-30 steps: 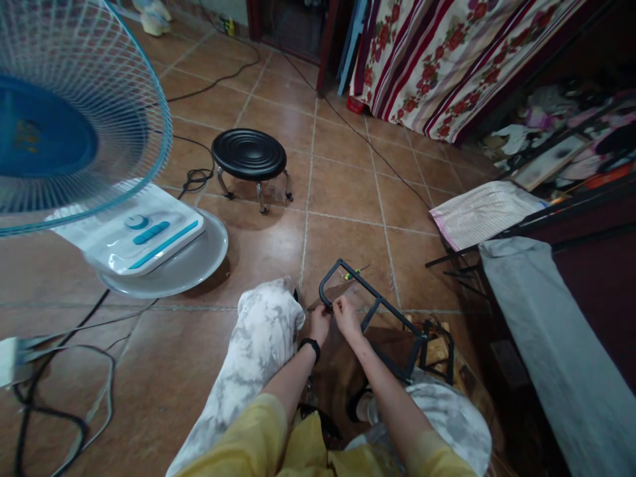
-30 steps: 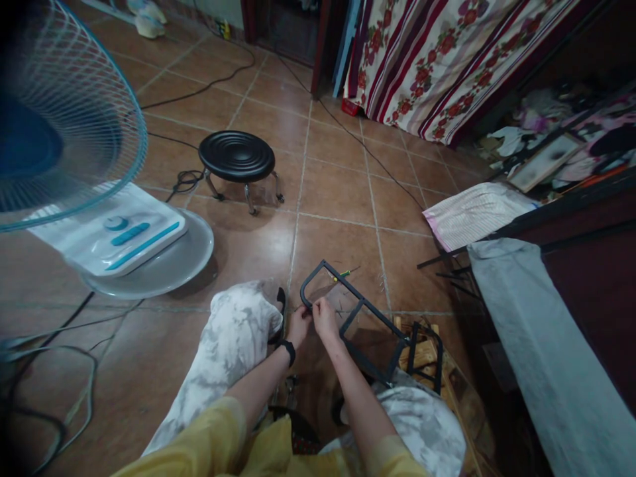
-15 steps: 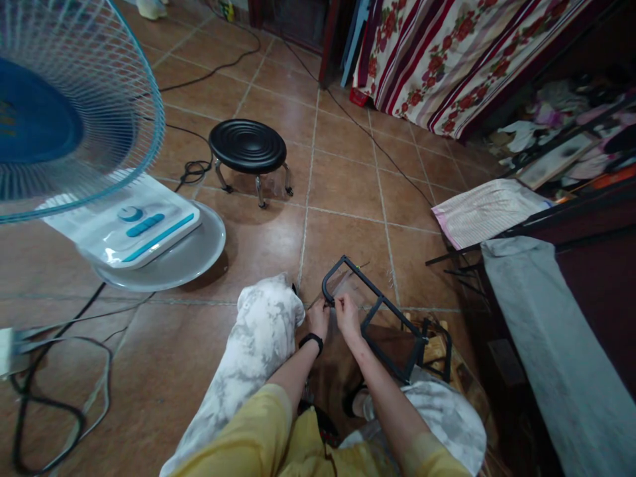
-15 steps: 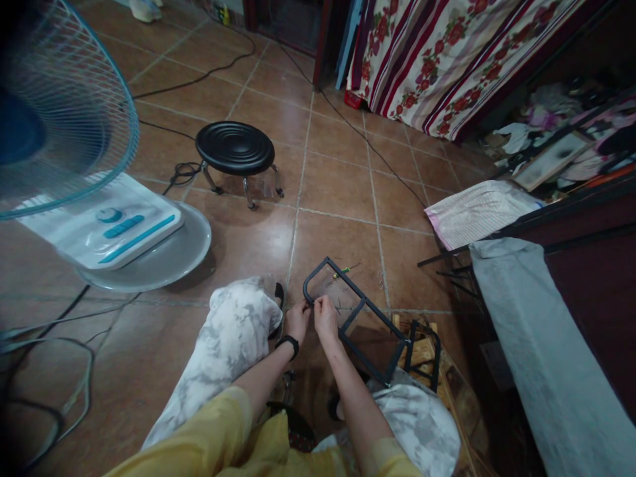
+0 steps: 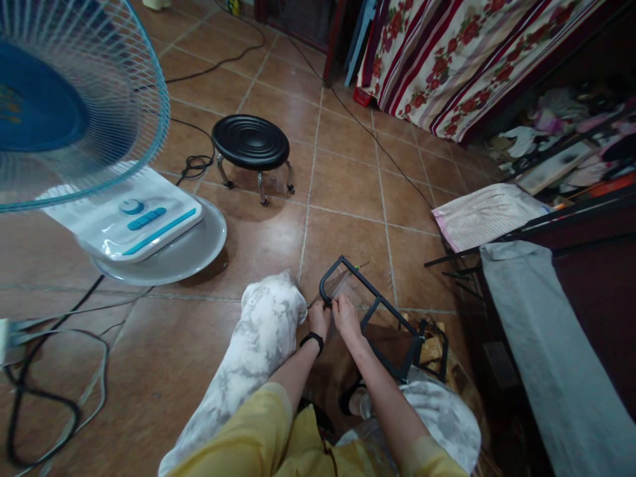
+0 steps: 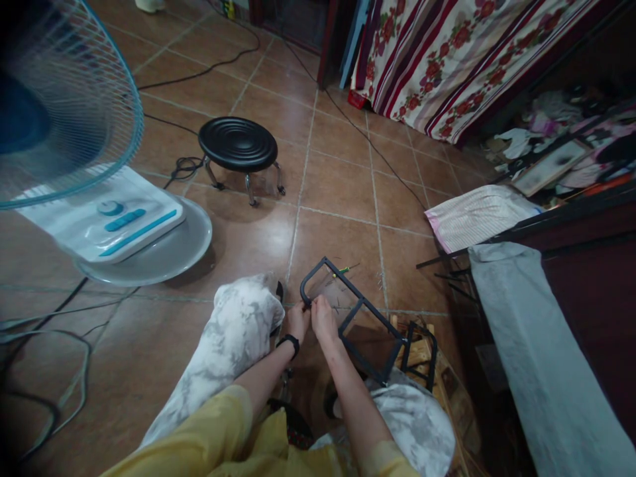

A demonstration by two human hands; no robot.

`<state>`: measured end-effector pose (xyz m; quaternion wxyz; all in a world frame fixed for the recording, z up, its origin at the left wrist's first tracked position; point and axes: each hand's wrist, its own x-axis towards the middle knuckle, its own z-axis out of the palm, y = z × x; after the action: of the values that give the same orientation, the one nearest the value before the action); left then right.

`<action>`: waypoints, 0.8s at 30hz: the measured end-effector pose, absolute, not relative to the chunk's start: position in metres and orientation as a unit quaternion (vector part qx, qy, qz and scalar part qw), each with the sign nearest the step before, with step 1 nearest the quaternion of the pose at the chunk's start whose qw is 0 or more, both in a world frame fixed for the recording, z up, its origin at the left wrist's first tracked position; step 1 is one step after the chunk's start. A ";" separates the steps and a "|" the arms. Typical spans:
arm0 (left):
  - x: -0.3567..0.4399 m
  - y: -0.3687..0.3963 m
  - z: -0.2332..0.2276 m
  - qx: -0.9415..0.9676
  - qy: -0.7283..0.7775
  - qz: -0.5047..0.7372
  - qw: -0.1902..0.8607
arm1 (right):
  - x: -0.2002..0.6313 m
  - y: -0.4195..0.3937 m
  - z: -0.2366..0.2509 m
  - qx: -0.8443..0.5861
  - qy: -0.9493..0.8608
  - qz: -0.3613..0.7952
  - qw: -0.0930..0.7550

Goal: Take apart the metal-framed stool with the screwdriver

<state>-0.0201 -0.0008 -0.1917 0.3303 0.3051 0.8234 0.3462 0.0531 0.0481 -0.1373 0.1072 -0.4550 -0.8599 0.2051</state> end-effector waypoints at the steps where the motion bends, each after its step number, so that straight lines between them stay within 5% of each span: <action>1: -0.019 -0.001 -0.194 0.306 0.819 0.353 0.334 | 0.053 0.048 -0.136 -0.453 -0.863 0.201 0.103; 16: -0.021 -0.004 -0.192 0.236 0.756 0.481 0.377 | 0.060 0.051 -0.146 -0.511 -0.668 0.499 0.210; 24: -0.018 -0.006 -0.191 0.261 0.758 0.472 0.365 | 0.067 0.049 -0.129 -0.422 -0.844 0.295 0.149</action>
<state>-0.0181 -0.0060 -0.1914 0.3655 0.2614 0.7582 0.4724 0.0667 0.0489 -0.1289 0.1493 -0.4223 -0.8442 0.2946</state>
